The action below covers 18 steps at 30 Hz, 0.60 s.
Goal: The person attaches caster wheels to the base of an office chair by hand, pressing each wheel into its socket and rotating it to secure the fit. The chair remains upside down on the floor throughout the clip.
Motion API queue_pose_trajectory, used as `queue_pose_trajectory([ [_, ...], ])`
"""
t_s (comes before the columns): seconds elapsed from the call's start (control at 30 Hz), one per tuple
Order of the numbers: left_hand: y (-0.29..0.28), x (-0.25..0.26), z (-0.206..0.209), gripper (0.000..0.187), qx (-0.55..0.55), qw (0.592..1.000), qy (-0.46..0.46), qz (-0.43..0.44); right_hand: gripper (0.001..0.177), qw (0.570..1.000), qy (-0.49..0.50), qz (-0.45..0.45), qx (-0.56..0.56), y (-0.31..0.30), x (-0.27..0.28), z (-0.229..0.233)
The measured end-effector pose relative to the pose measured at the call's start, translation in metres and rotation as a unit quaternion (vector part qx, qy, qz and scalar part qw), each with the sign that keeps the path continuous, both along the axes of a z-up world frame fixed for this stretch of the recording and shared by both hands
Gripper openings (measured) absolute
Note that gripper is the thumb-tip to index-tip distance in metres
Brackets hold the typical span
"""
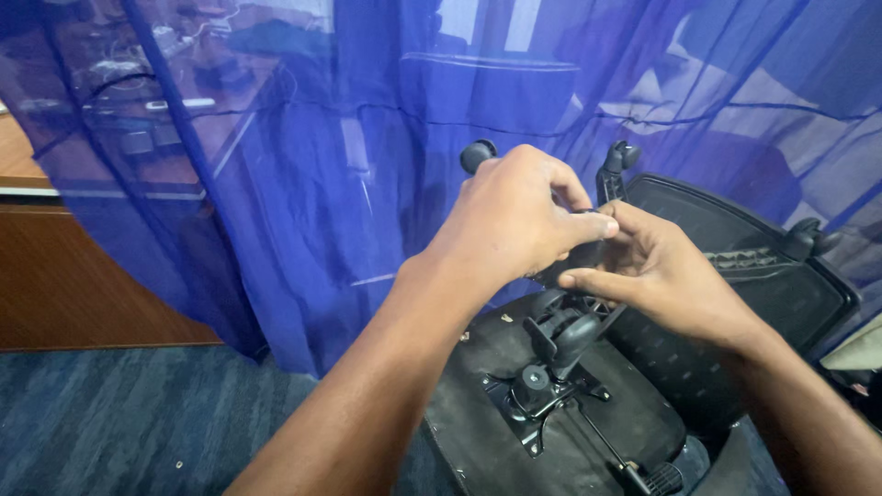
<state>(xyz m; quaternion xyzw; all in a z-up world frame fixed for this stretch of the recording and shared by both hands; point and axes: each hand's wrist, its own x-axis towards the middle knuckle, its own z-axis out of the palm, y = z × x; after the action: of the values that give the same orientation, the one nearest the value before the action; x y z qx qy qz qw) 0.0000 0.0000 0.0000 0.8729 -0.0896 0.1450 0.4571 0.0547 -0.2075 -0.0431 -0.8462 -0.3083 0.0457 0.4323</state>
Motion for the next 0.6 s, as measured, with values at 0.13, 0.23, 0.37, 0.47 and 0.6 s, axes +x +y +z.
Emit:
queue_pose_trajectory([
  [0.13, 0.003, 0.007, -0.008, 0.029, -0.02, 0.998, -0.022, -0.058, 0.054, 0.996, 0.054, 0.072, -0.001, -0.015, 0.009, 0.002],
  [0.23, 0.007, 0.011, -0.01, 0.031, -0.04, 0.983, -0.132, -0.122, 0.04, 0.993, 0.081, 0.078, -0.038, -0.021, 0.013, 0.007],
  [0.37, 0.002, 0.008, -0.009, 0.035, -0.03, 0.988, -0.138, -0.062, 0.034, 0.999, 0.04, 0.0, -0.031, -0.012, 0.009, 0.001],
  [0.47, -0.004, 0.001, -0.007, 0.038, -0.02, 0.997, -0.077, 0.002, 0.037, 1.0, 0.005, -0.027, -0.009, -0.007, 0.003, -0.002],
  [0.6, -0.007, 0.002, -0.004, 0.032, 0.009, 0.995, -0.097, -0.009, 0.042, 0.998, 0.034, -0.047, -0.033, -0.009, 0.005, -0.002],
])
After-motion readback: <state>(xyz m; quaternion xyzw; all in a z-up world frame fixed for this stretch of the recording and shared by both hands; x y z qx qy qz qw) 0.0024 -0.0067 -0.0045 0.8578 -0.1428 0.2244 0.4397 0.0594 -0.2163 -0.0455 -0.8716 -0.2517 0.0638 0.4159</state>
